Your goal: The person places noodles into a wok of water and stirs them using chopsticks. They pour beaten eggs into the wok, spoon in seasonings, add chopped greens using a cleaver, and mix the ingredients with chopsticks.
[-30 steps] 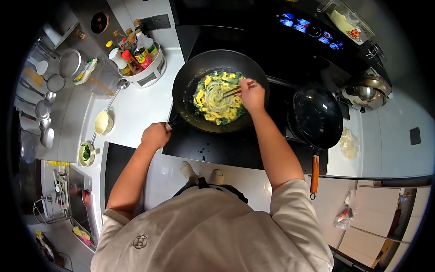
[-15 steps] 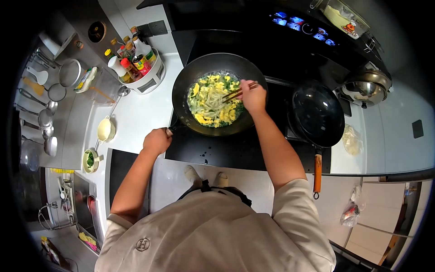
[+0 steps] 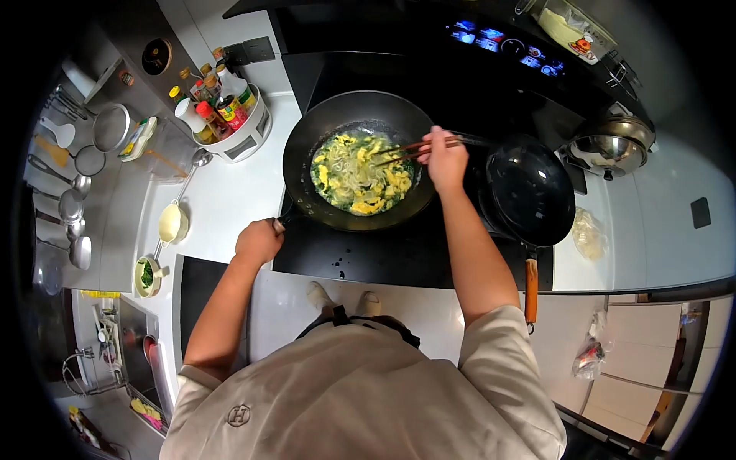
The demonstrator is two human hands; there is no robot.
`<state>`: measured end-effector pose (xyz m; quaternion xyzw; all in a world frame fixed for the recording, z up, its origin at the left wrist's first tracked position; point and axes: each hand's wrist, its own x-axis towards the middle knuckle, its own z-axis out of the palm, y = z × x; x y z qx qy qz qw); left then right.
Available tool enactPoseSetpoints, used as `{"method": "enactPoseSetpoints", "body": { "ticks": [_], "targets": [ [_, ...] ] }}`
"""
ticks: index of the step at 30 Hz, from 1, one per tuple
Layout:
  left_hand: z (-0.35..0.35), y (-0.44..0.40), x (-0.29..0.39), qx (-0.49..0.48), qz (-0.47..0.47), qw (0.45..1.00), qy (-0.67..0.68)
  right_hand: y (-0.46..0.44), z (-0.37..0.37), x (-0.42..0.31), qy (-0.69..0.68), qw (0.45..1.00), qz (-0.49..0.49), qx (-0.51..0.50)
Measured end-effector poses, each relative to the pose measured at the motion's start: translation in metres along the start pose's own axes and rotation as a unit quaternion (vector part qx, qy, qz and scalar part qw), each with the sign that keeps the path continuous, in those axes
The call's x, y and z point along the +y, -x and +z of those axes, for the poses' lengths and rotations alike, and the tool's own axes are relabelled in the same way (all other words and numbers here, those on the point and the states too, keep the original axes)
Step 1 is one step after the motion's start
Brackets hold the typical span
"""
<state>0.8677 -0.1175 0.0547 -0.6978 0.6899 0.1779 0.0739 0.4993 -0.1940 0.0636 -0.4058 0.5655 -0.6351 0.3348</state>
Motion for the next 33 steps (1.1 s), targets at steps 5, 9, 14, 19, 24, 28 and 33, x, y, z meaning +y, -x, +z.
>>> {"method": "enactPoseSetpoints", "body": {
  "ticks": [5,9,14,19,24,28,33],
  "targets": [
    [0.000,0.001,0.000,0.008,-0.001,1.000,-0.007,0.016,0.005,0.022,0.100,0.995,0.003,0.014],
    [0.002,0.000,-0.002,0.015,0.012,1.000,-0.001,0.026,0.007,-0.002,0.078,0.996,0.032,-0.022],
    [0.002,0.001,-0.001,0.011,0.008,1.000,-0.010,0.012,-0.023,-0.009,0.201,0.979,0.004,0.038],
    [-0.001,0.002,-0.002,0.012,0.020,1.000,-0.009,0.033,0.027,0.030,0.046,0.990,0.037,-0.127],
    [-0.001,0.003,0.000,0.007,0.013,1.000,-0.009,-0.004,0.015,-0.002,0.081,0.996,-0.034,0.025],
    [-0.004,0.005,0.001,0.005,0.012,1.000,-0.007,0.009,0.045,0.057,0.146,0.977,-0.129,-0.091],
    [-0.006,0.005,0.002,-0.005,0.016,1.000,-0.009,0.020,0.047,0.012,0.158,0.970,-0.007,-0.186]
  ]
}}
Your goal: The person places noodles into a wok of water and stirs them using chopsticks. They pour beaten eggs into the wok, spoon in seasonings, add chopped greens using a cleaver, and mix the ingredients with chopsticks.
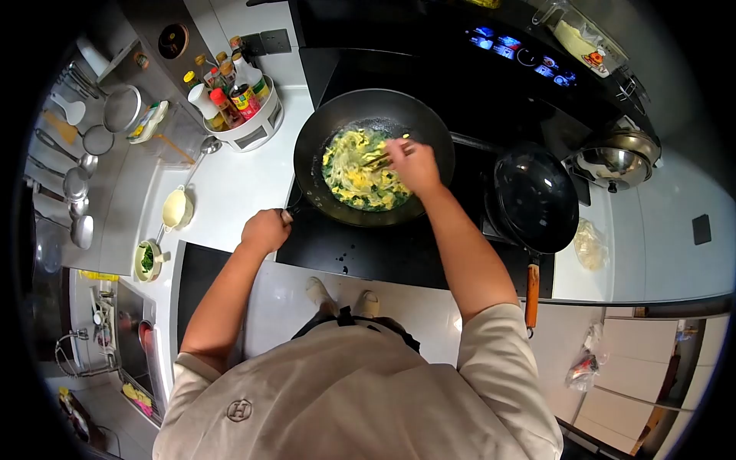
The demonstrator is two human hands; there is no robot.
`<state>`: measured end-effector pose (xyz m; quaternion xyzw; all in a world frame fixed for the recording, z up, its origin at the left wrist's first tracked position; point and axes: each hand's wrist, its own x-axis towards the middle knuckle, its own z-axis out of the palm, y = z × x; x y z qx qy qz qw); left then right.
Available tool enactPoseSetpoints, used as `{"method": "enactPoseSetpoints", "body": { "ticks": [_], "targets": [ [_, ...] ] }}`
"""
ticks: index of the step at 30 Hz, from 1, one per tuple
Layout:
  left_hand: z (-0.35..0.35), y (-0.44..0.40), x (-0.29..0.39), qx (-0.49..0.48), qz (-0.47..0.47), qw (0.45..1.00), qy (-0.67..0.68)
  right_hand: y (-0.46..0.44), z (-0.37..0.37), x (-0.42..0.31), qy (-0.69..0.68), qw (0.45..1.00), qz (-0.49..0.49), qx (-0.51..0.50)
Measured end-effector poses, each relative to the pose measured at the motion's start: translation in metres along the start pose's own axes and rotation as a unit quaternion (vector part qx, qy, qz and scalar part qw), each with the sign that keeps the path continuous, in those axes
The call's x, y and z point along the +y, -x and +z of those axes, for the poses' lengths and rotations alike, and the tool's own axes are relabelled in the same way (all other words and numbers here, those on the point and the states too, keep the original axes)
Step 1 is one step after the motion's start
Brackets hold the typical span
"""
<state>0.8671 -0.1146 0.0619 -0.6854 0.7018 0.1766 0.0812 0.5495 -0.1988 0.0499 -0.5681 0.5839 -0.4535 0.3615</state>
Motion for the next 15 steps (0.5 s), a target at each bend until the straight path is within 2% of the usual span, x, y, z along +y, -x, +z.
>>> {"method": "enactPoseSetpoints", "body": {
  "ticks": [1,2,5,7,9,12,15],
  "targets": [
    [0.002,0.000,0.000,-0.001,-0.001,1.000,0.001,-0.001,-0.009,-0.006,-0.017,0.999,0.034,0.010],
    [0.003,-0.001,-0.001,-0.001,-0.002,1.000,0.002,-0.005,-0.014,-0.009,-0.034,0.997,0.024,0.067],
    [0.004,-0.002,-0.002,0.003,-0.007,1.000,0.004,-0.009,0.004,0.034,0.095,0.962,-0.173,0.188],
    [0.002,-0.001,-0.002,0.003,-0.007,1.000,-0.001,0.014,0.020,0.034,0.115,0.961,-0.239,0.078],
    [0.000,0.000,0.000,0.002,-0.004,1.000,-0.009,0.031,0.020,-0.002,0.132,0.976,-0.172,-0.022],
    [0.003,-0.002,-0.002,0.000,-0.007,1.000,-0.006,0.018,-0.006,-0.011,0.069,0.994,-0.075,0.042],
    [0.006,-0.004,-0.003,0.006,-0.008,1.000,0.016,-0.003,-0.026,-0.005,0.160,0.952,-0.183,0.185]
  ]
}}
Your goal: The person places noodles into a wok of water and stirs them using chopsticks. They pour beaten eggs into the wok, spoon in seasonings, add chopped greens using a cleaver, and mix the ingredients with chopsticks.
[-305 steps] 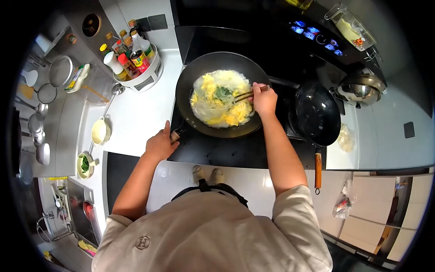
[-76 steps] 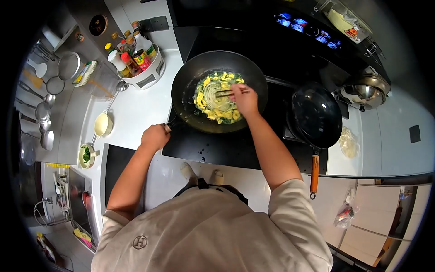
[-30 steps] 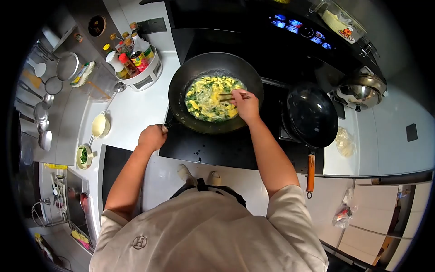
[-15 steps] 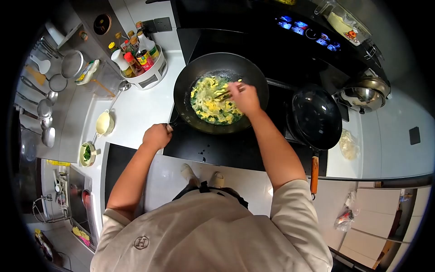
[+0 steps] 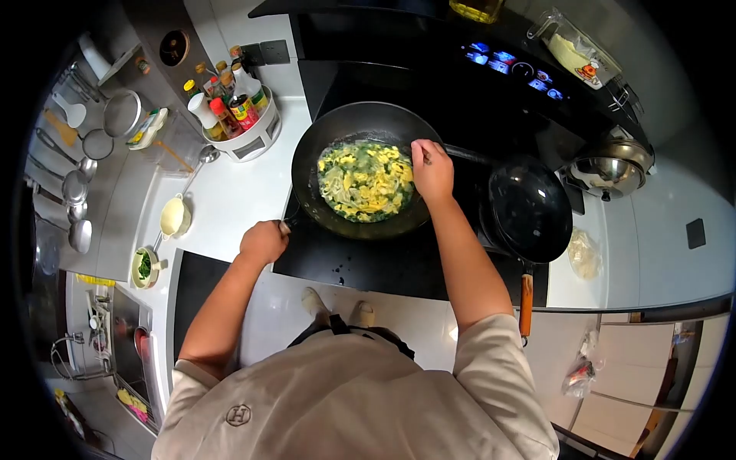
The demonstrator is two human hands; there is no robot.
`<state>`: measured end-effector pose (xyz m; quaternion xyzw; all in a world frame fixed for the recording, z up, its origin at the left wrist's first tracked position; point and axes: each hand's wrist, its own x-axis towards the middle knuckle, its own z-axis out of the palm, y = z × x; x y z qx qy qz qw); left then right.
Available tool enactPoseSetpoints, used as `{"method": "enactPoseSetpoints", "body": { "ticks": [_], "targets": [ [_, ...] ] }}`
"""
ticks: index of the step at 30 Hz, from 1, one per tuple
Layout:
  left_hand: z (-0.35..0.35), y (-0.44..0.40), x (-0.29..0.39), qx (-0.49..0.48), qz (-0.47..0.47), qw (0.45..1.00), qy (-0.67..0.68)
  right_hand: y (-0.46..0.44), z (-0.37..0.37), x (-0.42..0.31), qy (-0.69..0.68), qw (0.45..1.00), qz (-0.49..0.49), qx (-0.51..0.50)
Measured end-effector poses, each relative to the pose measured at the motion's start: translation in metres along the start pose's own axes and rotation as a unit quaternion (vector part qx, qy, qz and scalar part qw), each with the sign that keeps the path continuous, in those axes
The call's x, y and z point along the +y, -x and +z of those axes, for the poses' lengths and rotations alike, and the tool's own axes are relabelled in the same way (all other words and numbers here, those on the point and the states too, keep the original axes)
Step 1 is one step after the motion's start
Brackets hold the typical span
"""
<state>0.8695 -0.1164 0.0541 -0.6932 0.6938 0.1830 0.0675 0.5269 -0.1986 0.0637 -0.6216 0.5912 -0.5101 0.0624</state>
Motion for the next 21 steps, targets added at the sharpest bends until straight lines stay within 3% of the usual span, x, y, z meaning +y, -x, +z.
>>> {"method": "enactPoseSetpoints", "body": {
  "ticks": [1,2,4,6,8,12,13,14,16,19,21],
  "targets": [
    [0.001,0.001,0.001,0.002,0.000,1.000,-0.001,0.003,0.007,0.016,0.011,1.000,-0.025,-0.007],
    [0.000,0.001,0.001,0.005,0.001,1.000,-0.002,0.013,0.018,0.030,-0.051,0.996,0.054,-0.055],
    [-0.002,0.001,0.002,0.012,0.004,1.000,-0.003,0.021,0.017,0.010,-0.074,0.977,0.102,-0.171],
    [-0.005,0.005,0.003,0.015,0.009,1.000,-0.003,0.017,0.014,0.009,-0.093,0.976,0.139,-0.138],
    [-0.003,0.004,0.001,0.012,0.007,1.000,0.000,0.008,0.003,0.004,-0.131,0.984,0.114,-0.050],
    [0.001,0.000,-0.001,0.007,0.013,1.000,-0.006,0.026,0.022,0.019,-0.046,0.999,-0.011,-0.019],
    [0.000,0.001,0.000,0.008,0.012,1.000,-0.004,0.030,0.028,0.006,-0.057,0.994,-0.043,-0.078],
    [-0.002,0.002,0.001,0.008,0.010,1.000,-0.003,0.034,0.028,-0.005,-0.086,0.984,0.046,-0.152],
    [-0.004,0.004,0.001,0.005,0.004,1.000,-0.003,0.023,0.014,-0.043,-0.040,0.968,0.141,-0.203],
    [-0.002,0.002,0.003,0.001,-0.001,1.000,-0.006,0.027,0.005,-0.051,-0.209,0.940,0.160,-0.218],
    [0.000,0.001,0.001,0.005,0.001,1.000,-0.008,0.049,0.013,-0.054,-0.242,0.919,0.138,-0.277]
  ]
}}
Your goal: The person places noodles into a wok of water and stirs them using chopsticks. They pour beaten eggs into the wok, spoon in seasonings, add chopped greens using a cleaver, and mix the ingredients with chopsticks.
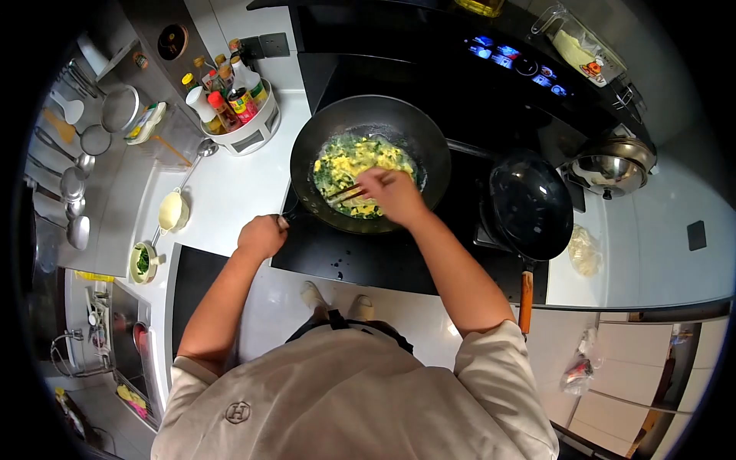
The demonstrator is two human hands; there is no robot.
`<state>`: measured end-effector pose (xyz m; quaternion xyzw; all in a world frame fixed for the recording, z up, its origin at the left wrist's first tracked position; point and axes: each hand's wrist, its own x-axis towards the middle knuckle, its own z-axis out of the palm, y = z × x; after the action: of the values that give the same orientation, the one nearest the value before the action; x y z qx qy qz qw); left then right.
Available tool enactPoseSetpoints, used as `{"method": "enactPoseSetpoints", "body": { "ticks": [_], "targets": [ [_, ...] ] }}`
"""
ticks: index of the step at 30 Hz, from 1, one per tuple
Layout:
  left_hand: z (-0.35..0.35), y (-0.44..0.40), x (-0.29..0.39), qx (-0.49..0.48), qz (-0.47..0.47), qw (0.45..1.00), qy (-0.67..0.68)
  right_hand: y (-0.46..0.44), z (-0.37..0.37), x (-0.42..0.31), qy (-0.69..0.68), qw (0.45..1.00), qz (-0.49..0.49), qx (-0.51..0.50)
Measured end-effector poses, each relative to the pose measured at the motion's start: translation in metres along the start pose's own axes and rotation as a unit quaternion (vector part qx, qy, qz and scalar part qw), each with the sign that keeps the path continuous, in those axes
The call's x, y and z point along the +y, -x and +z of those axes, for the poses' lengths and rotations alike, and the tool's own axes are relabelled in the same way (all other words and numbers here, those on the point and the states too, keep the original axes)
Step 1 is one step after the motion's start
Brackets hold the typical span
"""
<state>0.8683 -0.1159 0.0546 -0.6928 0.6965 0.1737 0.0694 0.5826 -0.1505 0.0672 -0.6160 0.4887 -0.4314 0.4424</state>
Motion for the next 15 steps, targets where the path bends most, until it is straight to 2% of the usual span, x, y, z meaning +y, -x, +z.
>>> {"method": "enactPoseSetpoints", "body": {
  "ticks": [1,2,5,6,8,9,11,15],
  "targets": [
    [0.000,0.000,0.000,0.001,0.002,1.000,0.004,0.005,0.006,0.002,-0.012,0.999,-0.006,-0.034],
    [-0.001,0.000,0.000,0.002,0.004,1.000,0.007,0.007,0.005,0.002,0.111,0.990,-0.080,-0.036],
    [0.000,0.002,0.000,-0.001,-0.007,1.000,0.004,-0.012,-0.017,0.040,0.118,0.988,-0.043,0.095],
    [-0.001,0.000,0.000,-0.003,-0.014,1.000,0.002,-0.015,-0.029,0.027,0.088,0.986,0.000,0.145],
    [0.000,0.001,-0.001,0.001,-0.006,1.000,0.000,-0.012,-0.054,0.002,0.055,0.965,-0.027,0.255],
    [0.000,0.001,0.000,0.002,0.000,1.000,0.000,-0.011,-0.067,0.005,0.157,0.938,-0.065,0.302],
    [0.000,0.001,-0.001,0.000,0.005,1.000,-0.003,-0.008,-0.079,0.025,0.223,0.937,0.018,0.270],
    [-0.005,0.005,0.002,0.002,0.012,1.000,-0.008,-0.007,-0.038,0.036,0.071,0.981,0.046,0.172]
  ]
}}
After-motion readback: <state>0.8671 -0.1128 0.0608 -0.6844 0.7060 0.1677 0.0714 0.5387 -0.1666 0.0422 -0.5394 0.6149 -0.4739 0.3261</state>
